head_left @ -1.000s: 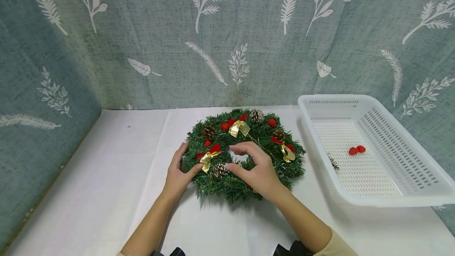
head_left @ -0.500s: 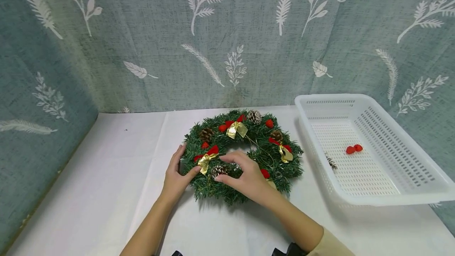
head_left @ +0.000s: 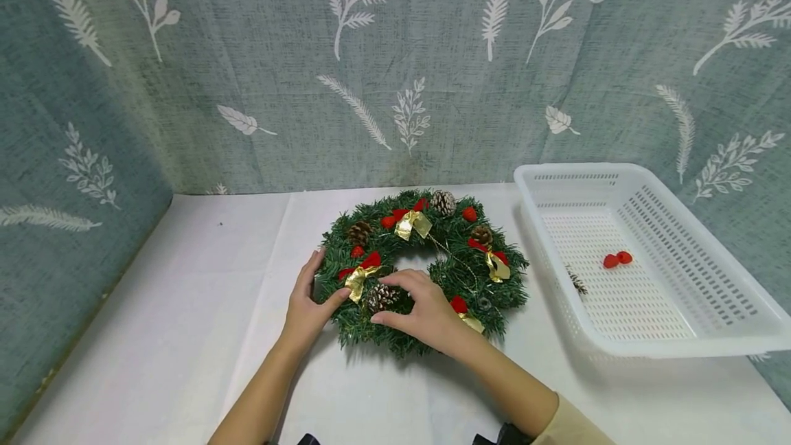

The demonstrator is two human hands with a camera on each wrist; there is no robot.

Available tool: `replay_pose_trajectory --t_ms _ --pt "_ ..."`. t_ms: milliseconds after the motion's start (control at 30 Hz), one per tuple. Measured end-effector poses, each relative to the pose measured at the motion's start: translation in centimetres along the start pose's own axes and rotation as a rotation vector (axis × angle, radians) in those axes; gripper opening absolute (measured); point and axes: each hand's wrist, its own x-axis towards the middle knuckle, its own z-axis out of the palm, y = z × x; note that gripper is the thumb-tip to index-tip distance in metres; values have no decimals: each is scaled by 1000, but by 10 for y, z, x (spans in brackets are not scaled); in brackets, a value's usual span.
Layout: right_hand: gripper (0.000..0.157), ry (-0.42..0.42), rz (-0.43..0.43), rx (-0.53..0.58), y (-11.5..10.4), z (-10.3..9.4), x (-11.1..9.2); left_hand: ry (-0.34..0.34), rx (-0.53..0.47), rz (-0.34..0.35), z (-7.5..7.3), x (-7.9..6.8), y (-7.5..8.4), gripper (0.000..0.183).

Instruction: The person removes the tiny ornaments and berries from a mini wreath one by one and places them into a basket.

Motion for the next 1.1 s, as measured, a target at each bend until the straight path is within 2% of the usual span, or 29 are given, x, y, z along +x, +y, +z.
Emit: replay_pose_trajectory --t_ms 167,433,733,967,1100 --pt "55 -42 95 19 -3 0 1 -11 17 -20 -2 -5 26 77" --pt "48 -10 84 42 -2 3 2 12 -4 9 2 0 -9 78" --pt "43 57 84 70 -4 7 3 29 -19 14 1 -5 -7 76" --pt "40 124 22 104 -5 7 2 25 -2 4 1 -6 -5 75" --pt "39 134 -10 124 -5 4 2 37 23 -1 2 -7 -6 76"
